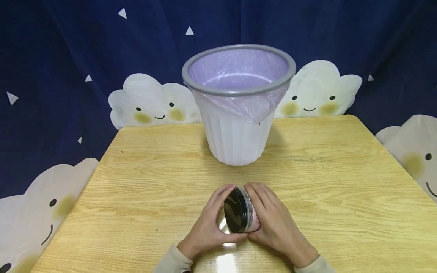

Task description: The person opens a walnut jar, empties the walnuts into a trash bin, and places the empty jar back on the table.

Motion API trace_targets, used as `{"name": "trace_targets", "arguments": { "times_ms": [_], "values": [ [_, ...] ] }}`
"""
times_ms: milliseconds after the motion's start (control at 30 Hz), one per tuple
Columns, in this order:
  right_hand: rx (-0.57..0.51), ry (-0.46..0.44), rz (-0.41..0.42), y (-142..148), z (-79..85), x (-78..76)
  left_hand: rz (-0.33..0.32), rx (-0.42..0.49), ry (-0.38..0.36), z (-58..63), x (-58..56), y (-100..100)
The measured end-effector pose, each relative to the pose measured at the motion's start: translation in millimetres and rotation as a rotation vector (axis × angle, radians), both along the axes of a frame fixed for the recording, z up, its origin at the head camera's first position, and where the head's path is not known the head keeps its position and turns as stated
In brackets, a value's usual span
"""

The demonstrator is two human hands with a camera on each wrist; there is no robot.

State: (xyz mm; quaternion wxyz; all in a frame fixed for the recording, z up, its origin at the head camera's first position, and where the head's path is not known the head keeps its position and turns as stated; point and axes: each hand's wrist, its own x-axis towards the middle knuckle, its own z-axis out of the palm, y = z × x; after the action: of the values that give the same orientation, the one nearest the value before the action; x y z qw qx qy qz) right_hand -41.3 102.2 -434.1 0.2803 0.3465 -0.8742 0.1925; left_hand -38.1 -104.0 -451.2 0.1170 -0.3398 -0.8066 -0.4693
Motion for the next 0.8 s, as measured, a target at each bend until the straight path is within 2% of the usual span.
{"name": "trace_targets", "arguments": {
  "times_ms": [233, 500, 800],
  "values": [
    [0.004, -0.001, 0.004, -0.1, -0.1, -0.2, -0.013, 0.005, -0.009, -1.5, -1.0, -0.5],
    [0.015, -0.02, -0.01, 0.9, -0.4, 0.0, -0.04, -0.006, 0.017, -0.8, -2.1, -0.5],
    [0.015, -0.016, -0.01, 0.3, 0.2, -0.3, -0.036, -0.021, 0.017, 0.1, -1.8, -1.0]
  ]
}}
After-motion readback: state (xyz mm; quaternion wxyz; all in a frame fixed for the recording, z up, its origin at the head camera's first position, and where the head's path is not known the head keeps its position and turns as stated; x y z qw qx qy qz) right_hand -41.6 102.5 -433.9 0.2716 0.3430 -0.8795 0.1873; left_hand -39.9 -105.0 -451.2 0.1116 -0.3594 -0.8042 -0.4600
